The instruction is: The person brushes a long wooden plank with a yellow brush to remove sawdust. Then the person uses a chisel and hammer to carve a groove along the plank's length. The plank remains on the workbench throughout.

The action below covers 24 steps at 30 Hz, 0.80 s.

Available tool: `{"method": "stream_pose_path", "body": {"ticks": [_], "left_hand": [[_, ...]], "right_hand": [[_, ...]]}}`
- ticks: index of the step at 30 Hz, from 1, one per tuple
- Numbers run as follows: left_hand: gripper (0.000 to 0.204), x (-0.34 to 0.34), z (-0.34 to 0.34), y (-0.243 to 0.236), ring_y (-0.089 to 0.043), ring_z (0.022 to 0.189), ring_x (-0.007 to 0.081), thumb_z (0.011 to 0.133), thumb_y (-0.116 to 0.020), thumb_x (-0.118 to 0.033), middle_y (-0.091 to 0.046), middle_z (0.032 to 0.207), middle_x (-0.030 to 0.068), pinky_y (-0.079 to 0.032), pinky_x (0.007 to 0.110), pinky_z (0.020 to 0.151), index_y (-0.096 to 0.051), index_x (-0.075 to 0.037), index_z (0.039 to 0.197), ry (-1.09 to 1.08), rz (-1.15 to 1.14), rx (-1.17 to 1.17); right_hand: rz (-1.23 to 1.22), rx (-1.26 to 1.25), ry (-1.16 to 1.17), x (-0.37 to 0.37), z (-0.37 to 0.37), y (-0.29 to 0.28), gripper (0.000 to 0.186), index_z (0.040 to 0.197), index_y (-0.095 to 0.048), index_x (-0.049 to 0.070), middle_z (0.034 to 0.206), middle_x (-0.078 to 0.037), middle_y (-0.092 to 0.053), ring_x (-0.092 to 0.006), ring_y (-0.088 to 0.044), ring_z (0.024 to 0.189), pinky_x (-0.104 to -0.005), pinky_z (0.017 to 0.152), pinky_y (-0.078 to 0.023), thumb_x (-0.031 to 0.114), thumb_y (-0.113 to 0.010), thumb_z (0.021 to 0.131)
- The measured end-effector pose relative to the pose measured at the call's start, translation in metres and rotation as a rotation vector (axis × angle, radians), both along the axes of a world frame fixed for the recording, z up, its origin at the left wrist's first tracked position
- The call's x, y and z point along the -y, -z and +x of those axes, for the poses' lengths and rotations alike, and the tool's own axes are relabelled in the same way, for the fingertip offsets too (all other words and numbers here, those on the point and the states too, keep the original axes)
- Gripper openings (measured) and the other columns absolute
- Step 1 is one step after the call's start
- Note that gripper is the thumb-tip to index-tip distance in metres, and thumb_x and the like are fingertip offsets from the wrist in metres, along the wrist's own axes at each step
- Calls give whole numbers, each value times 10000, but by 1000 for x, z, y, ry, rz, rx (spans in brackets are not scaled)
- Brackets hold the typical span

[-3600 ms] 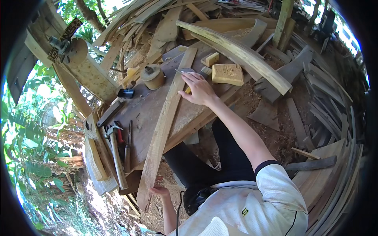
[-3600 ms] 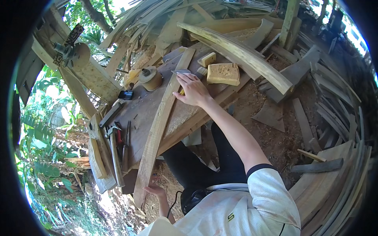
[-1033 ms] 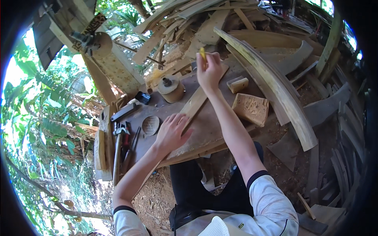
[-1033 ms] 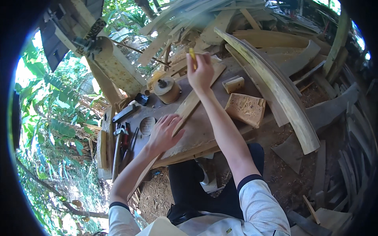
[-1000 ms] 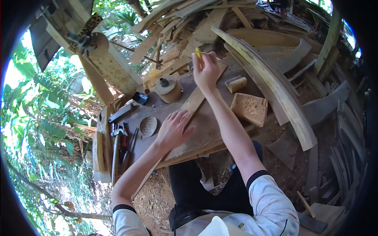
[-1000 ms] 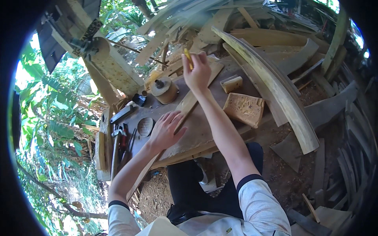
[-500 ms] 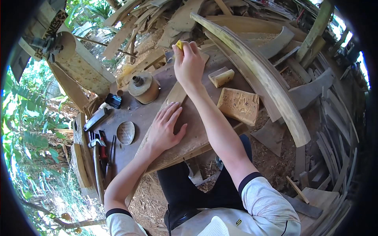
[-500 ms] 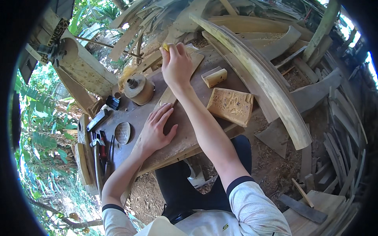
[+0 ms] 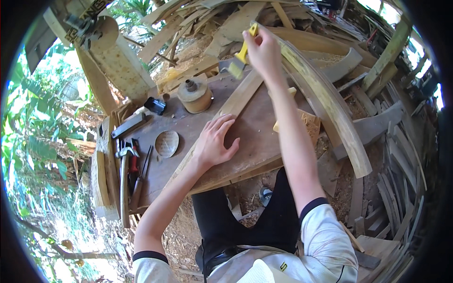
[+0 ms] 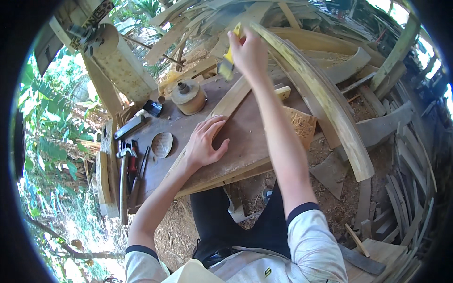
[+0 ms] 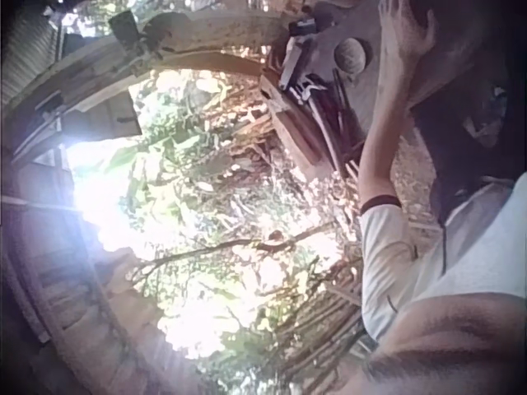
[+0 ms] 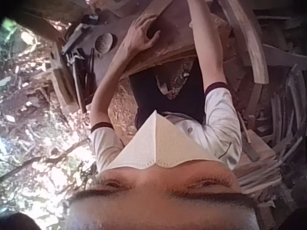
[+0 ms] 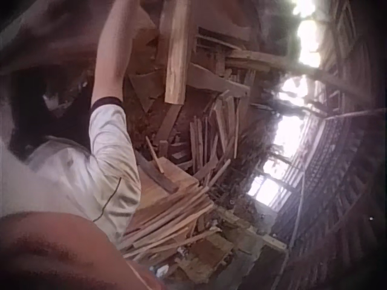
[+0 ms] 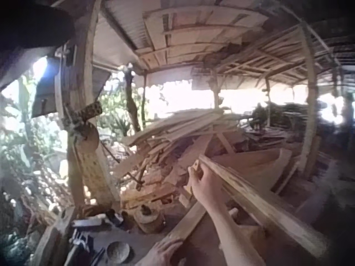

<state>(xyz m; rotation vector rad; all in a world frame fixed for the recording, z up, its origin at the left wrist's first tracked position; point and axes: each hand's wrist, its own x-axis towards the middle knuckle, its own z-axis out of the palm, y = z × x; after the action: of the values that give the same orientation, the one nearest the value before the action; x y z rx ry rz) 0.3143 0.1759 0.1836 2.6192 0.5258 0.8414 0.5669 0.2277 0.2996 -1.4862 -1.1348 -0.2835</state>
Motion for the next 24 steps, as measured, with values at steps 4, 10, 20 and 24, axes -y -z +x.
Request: {"method": "stream_pose_path", "body": {"ticks": [4, 10, 20, 24], "left_hand": [[534, 1, -3, -3, -550, 1332, 376, 823, -734, -245, -614, 1377, 189, -431, 452, 1129, -623, 22, 1272, -32, 30, 17], [525, 2, 3, -4, -555, 1324, 376, 820, -732, -246, -621, 1364, 186, -437, 452, 1121, -629, 23, 1259, 6, 46, 26], [548, 3, -1, -1, -558, 1326, 379, 813, -741, -255, -617, 1378, 187, -440, 459, 1123, -624, 23, 1271, -16, 73, -47], [556, 3, 3, -2, -529, 1363, 383, 828, -728, -242, -598, 1414, 183, -409, 471, 1154, -609, 23, 1302, 0, 40, -69]], "right_hand": [[-141, 145, -55, -13, 43, -15, 330, 957, -670, 34, 797, -161, -712, -338, -708, 740, -448, 682, -529, 362, -661, 991], [-328, 71, -44, -16, 87, 54, 343, 969, -652, 54, 797, -148, -693, -371, -699, 774, -445, 695, -531, 386, -591, 1029], [-65, 107, 190, -15, 89, 65, 357, 1009, -650, 55, 842, -173, -713, -421, -694, 836, -511, 716, -524, 406, -587, 1033], [-199, 66, 178, -15, 93, 66, 342, 1023, -636, 69, 866, -212, -728, -448, -704, 855, -567, 741, -533, 403, -562, 1034]]}}
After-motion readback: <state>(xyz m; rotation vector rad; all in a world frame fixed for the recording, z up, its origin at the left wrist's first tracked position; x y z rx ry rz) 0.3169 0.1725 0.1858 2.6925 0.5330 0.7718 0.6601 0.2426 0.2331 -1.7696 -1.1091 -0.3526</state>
